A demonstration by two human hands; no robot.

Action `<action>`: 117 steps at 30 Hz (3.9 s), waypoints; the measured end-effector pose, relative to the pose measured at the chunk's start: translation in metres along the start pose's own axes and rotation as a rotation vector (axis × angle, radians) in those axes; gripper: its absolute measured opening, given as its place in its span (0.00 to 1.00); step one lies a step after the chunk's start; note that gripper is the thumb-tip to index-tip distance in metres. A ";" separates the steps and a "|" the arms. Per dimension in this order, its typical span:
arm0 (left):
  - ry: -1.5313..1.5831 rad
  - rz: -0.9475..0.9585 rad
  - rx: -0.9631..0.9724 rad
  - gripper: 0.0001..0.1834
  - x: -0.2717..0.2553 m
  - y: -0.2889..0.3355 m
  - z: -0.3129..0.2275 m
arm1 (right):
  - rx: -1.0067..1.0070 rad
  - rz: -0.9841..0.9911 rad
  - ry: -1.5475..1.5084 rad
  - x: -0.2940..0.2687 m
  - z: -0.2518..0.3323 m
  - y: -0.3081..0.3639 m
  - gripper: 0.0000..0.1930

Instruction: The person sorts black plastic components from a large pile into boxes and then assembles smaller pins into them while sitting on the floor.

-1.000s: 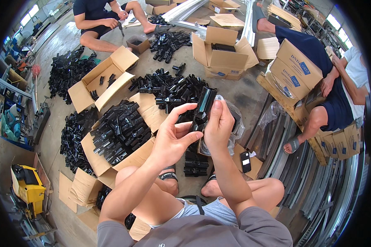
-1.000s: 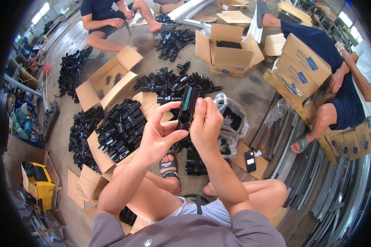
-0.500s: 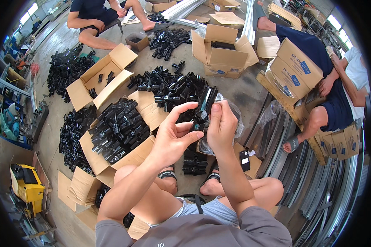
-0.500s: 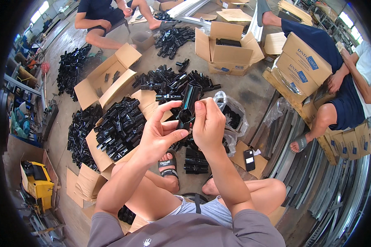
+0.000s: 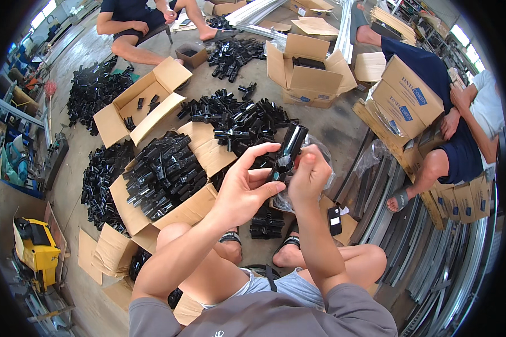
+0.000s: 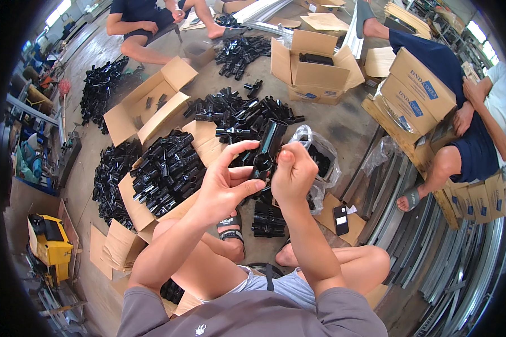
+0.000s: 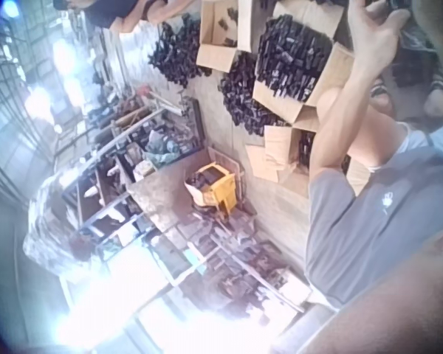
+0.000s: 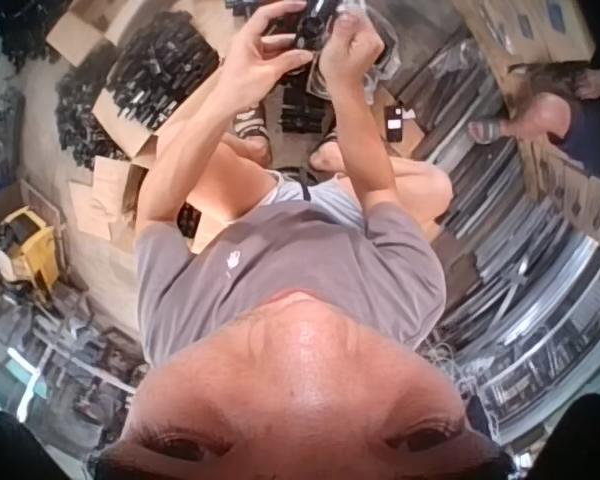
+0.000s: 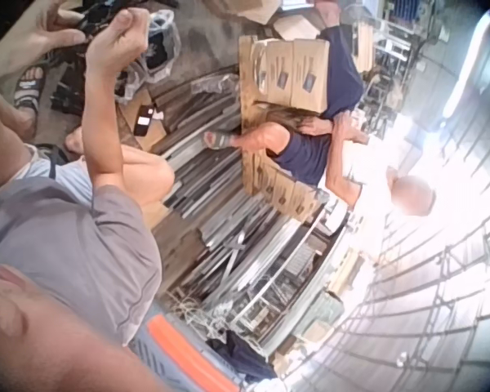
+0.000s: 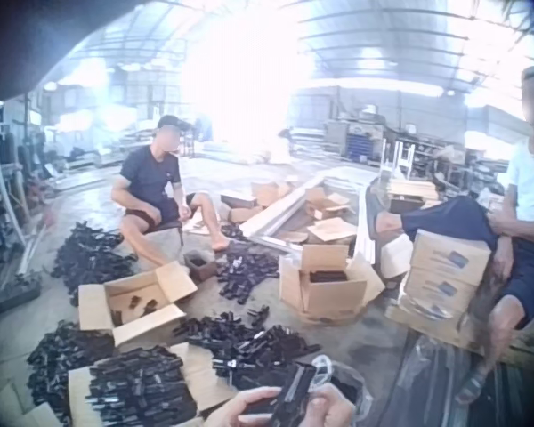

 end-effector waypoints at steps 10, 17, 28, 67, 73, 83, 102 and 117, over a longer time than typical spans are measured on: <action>0.035 -0.028 -0.004 0.39 0.001 0.003 -0.002 | -0.109 0.017 0.013 0.004 0.019 -0.003 0.07; 0.008 -0.011 -0.040 0.39 -0.001 0.003 -0.001 | 0.012 0.047 0.043 0.008 0.000 0.001 0.14; -0.209 -0.076 -0.126 0.39 -0.011 0.006 0.003 | 0.341 -0.108 -0.233 0.004 -0.049 0.001 0.37; -1.248 -0.017 -0.234 0.51 -0.048 -0.016 0.033 | 0.376 0.486 1.050 -0.040 -0.443 0.028 0.08; -1.268 -0.025 -0.252 0.53 -0.054 -0.016 0.035 | 0.259 0.394 0.044 -0.001 -0.159 -0.070 0.05; -1.297 -0.007 -0.152 0.54 -0.038 -0.015 0.028 | -0.395 0.785 0.106 0.069 0.020 -0.002 0.07; -1.243 -0.036 -0.009 0.48 -0.035 0.014 0.010 | -0.479 0.931 0.319 0.081 0.055 0.021 0.05; -0.795 -0.247 -0.084 0.23 -0.071 0.019 -0.036 | 0.267 0.056 0.342 -0.027 -0.130 0.013 0.08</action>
Point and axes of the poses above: each hand's wrist, its own y-axis away from the middle knuckle, its own x-axis out of the palm, z = x × y, the point moved 10 cm from there along -y, towards the middle knuckle, and after that the axes turned 4 degrees about z, right-handed, at the moved point
